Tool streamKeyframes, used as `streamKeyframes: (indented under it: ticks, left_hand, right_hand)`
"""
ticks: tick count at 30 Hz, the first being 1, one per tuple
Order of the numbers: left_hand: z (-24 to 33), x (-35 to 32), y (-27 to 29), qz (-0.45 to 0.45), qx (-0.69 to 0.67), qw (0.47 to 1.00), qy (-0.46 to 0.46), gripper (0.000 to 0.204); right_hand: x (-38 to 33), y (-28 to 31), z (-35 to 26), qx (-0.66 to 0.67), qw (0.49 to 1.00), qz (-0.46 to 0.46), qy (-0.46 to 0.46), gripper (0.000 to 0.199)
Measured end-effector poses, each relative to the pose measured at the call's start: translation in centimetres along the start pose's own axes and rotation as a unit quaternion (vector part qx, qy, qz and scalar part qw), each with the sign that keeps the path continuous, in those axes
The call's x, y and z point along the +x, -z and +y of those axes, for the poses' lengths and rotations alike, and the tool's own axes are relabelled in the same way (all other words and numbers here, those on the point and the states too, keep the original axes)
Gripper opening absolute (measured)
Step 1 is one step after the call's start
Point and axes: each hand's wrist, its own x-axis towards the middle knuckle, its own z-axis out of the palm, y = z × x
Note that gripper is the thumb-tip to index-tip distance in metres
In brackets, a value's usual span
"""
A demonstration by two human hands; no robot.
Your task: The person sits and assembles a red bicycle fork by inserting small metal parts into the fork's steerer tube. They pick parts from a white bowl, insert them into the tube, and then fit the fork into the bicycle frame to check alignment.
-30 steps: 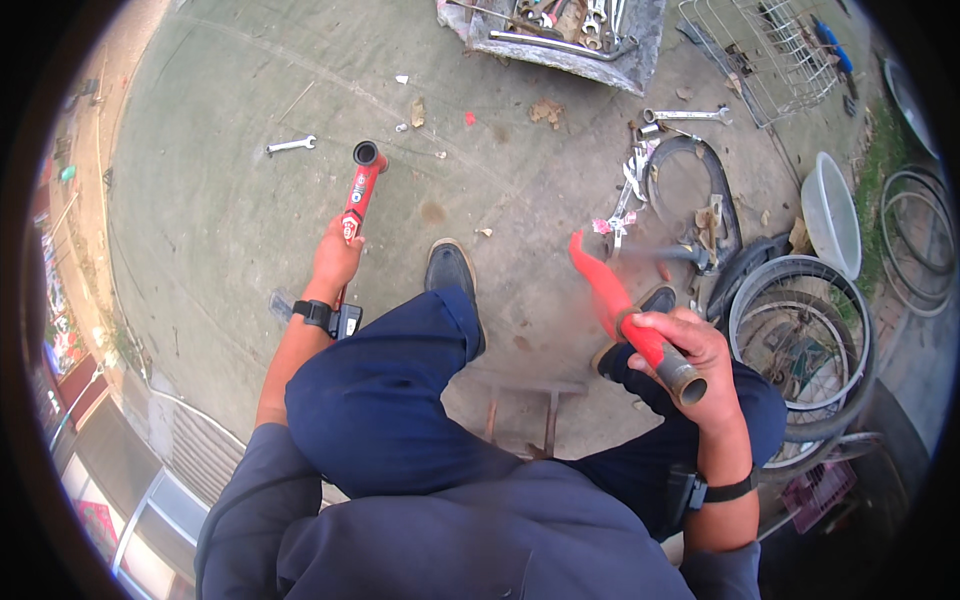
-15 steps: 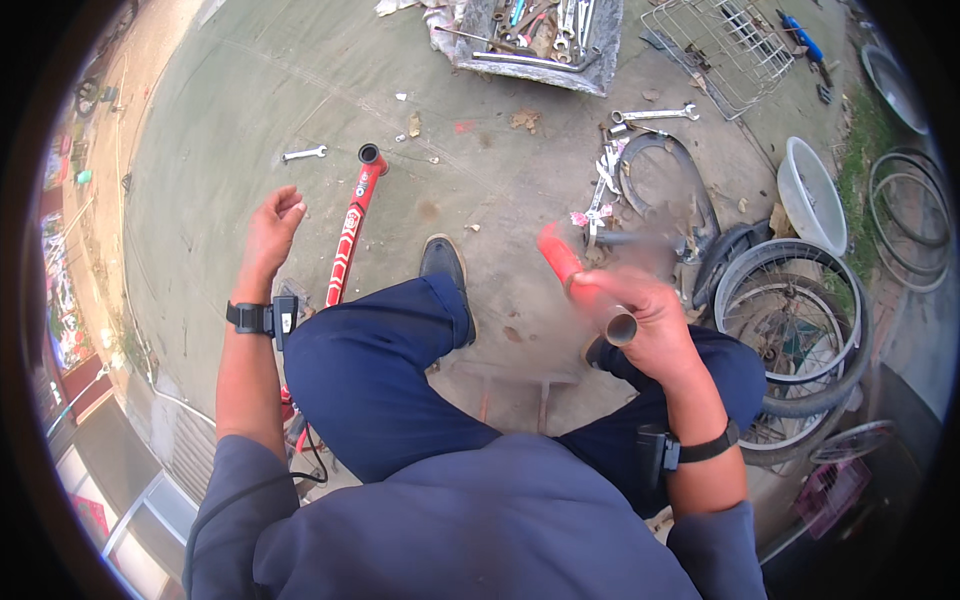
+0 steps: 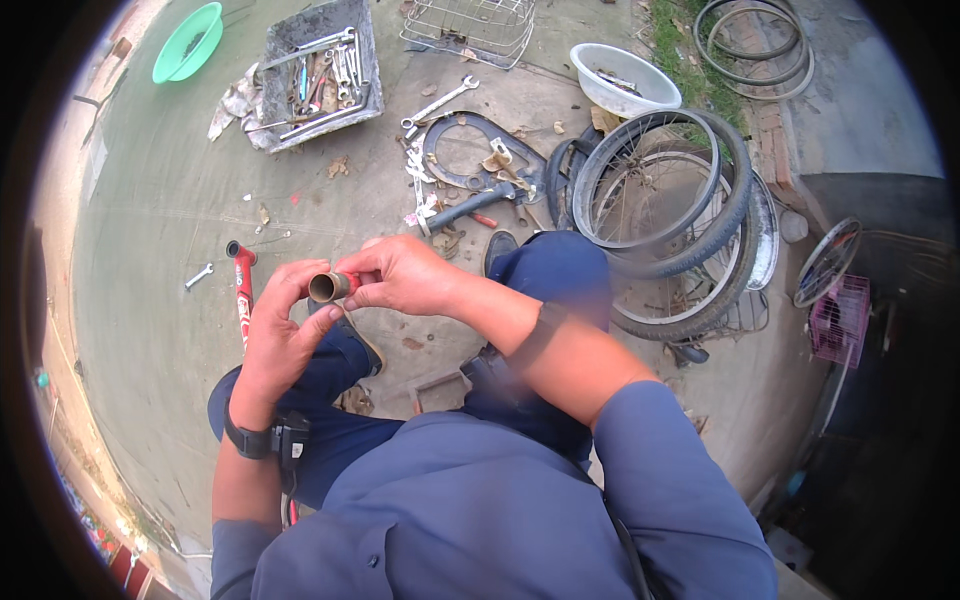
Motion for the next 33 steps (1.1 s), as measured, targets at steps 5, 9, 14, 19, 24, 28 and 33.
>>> streamKeyframes:
  ticks: [5,9,14,19,24,28,33]
  left_hand:
    - [-0.8,-0.2,-3.9,0.053,-0.015,0.998,-0.009,0.039]
    - [-1.9,-0.4,-5.0,0.092,-0.088,0.991,0.037,0.032]
    - [-3.6,0.0,-4.6,0.140,-0.274,0.939,0.155,0.036]
    - [-4.9,1.3,-3.7,0.175,-0.220,0.948,0.150,0.038]
    - [-6.0,3.0,-3.3,0.184,-0.186,0.948,0.180,0.038]
    - [-7.5,5.0,-2.7,0.184,-0.163,0.946,0.212,0.037]
    - [-8.7,7.3,-1.2,0.189,-0.137,0.942,0.241,0.037]
  right_hand:
    - [-0.4,-0.1,0.6,-0.017,1.000,0.012,0.018,0.022]
    - [-0.3,0.8,-0.2,-0.059,0.998,-0.006,-0.015,0.037]
    - [0.5,9.3,-1.1,-0.044,0.995,0.019,-0.088,0.050]
    - [1.9,23.7,2.4,0.174,0.926,0.288,-0.173,0.064]
    - [1.1,33.5,11.3,0.260,0.804,0.492,-0.209,0.078]
    - [0.2,39.1,18.4,0.332,0.710,0.580,-0.224,0.092]
    - [-0.6,45.0,24.4,0.404,0.640,0.617,-0.216,0.098]
